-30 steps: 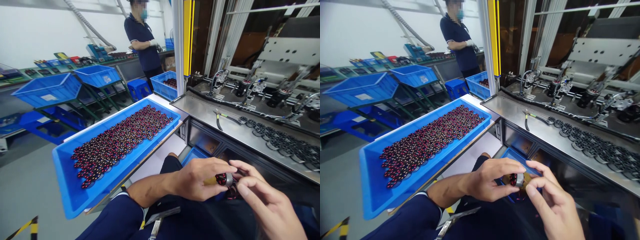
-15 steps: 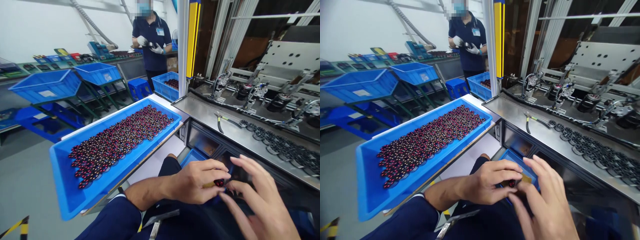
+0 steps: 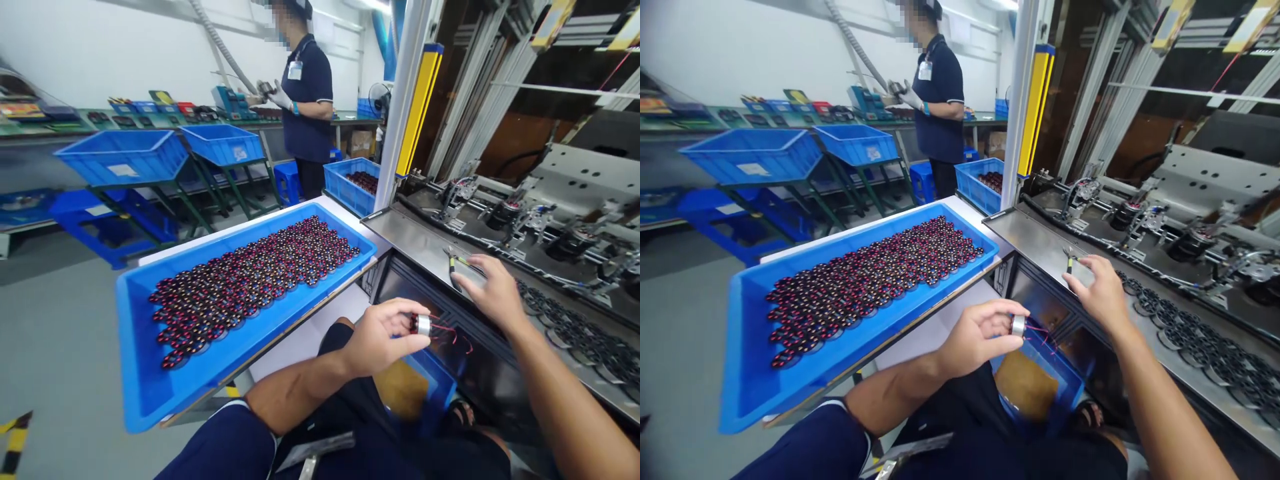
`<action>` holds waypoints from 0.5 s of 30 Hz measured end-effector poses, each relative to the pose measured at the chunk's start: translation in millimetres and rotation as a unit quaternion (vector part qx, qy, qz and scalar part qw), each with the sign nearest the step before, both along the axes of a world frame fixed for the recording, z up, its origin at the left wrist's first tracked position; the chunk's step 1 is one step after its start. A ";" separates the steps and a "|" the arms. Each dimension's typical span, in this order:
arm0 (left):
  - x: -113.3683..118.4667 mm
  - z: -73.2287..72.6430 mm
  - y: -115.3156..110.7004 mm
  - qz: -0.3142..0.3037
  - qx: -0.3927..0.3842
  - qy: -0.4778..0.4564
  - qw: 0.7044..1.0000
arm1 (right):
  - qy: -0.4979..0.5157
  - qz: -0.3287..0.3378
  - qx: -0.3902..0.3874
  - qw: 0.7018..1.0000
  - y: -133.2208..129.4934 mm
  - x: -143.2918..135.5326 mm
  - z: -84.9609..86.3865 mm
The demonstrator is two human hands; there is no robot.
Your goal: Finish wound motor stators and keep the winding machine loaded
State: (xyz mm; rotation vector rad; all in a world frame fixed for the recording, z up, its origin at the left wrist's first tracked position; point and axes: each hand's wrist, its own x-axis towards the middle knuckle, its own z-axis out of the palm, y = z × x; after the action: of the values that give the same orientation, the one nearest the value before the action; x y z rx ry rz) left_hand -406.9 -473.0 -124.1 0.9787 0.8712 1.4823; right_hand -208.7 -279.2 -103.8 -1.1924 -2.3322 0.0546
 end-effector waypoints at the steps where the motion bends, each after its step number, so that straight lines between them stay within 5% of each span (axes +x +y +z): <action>1: 1.0 0.4 0.3 0.009 -0.017 -0.014 1.000 | -0.019 -0.020 -0.012 1.000 16.6 -10.0 -10.2; 5: -3.5 1.8 -2.6 0.036 -0.037 -0.022 0.998 | -0.099 -0.097 -0.067 0.988 48.6 -31.1 -37.4; 9: -10.8 -0.1 -6.9 0.055 -0.016 -0.026 0.998 | -0.156 -0.149 -0.109 0.970 54.6 -25.2 -41.6; 15: -9.9 -4.9 -8.2 0.052 0.015 -0.030 0.998 | -0.190 -0.096 -0.119 0.970 60.2 -10.9 -39.7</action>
State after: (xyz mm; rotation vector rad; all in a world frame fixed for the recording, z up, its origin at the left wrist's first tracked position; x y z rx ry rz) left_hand -416.7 -481.2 -129.0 0.9181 0.8692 1.6098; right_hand -219.6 -219.0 -143.5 -1.6695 -2.5752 0.0419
